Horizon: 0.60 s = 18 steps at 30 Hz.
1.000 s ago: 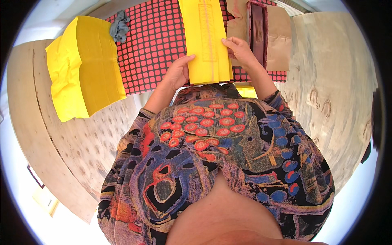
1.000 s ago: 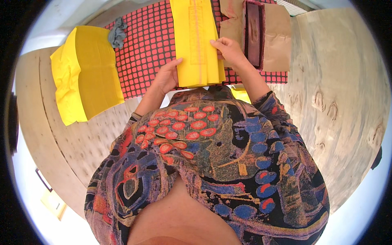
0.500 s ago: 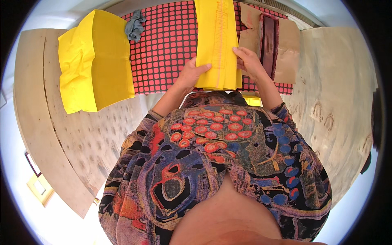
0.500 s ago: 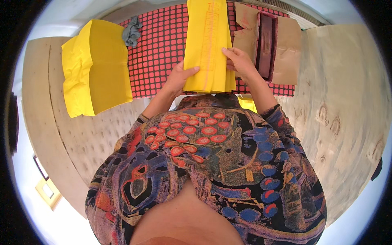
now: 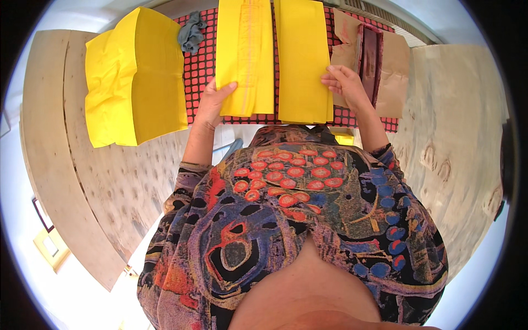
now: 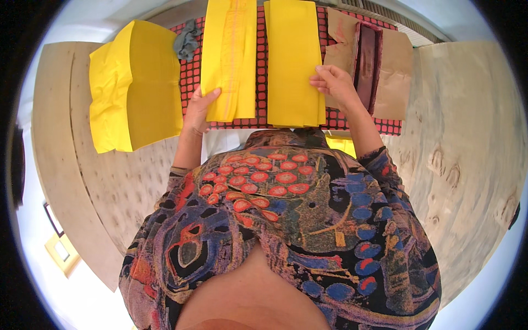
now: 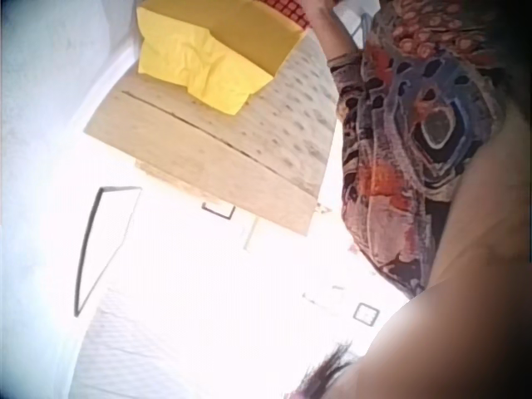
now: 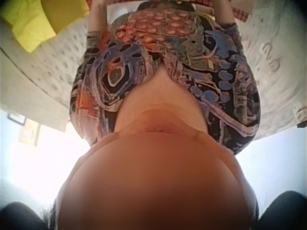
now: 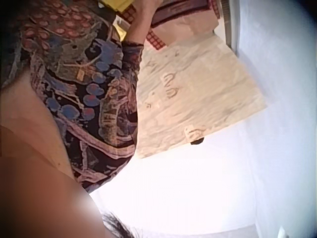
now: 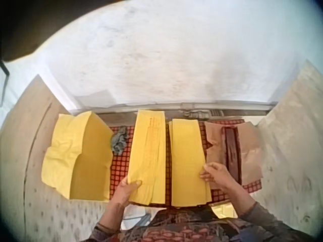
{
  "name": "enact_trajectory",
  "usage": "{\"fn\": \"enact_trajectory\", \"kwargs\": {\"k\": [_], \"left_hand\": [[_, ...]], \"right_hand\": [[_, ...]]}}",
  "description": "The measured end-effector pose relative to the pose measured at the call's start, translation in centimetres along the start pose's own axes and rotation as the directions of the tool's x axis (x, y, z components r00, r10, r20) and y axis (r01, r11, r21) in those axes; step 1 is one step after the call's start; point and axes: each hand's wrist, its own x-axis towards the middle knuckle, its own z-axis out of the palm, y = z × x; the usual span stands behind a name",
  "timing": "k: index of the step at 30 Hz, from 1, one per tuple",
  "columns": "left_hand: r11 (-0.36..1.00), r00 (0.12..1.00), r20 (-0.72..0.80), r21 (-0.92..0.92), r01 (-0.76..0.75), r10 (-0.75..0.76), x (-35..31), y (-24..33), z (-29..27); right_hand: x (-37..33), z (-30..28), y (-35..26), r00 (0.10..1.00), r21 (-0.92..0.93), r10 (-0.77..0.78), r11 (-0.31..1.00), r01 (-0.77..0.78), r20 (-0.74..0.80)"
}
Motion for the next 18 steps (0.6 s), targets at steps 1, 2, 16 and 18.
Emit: {"fn": "enact_trajectory", "kwargs": {"k": [1,2,16,18], "left_hand": [[1.0,1.0,-0.022,0.007,-0.012,0.012,0.5,-0.4,-0.8],[1.0,0.999,-0.038,0.015,0.01,-0.01,0.8,-0.8,-1.8],[0.99,0.988,-0.05,-0.003,0.144,-0.144,3.2,-7.4,-6.8],[0.96,0.965,-0.17,0.161,0.229,-0.202,2.6,-7.0,-7.7]], "right_hand": [[0.0,0.1,0.0,1.0,-0.011,0.0,1.0,-0.001,-0.004],[0.0,0.1,0.1,1.0,-0.021,0.0,1.0,0.0,-0.008],[0.1,-0.1,1.4,0.998,-0.122,-0.054,0.991,0.051,-0.02],[0.1,-0.1,1.5,0.996,-0.148,-0.084,0.986,0.08,-0.025]]}}
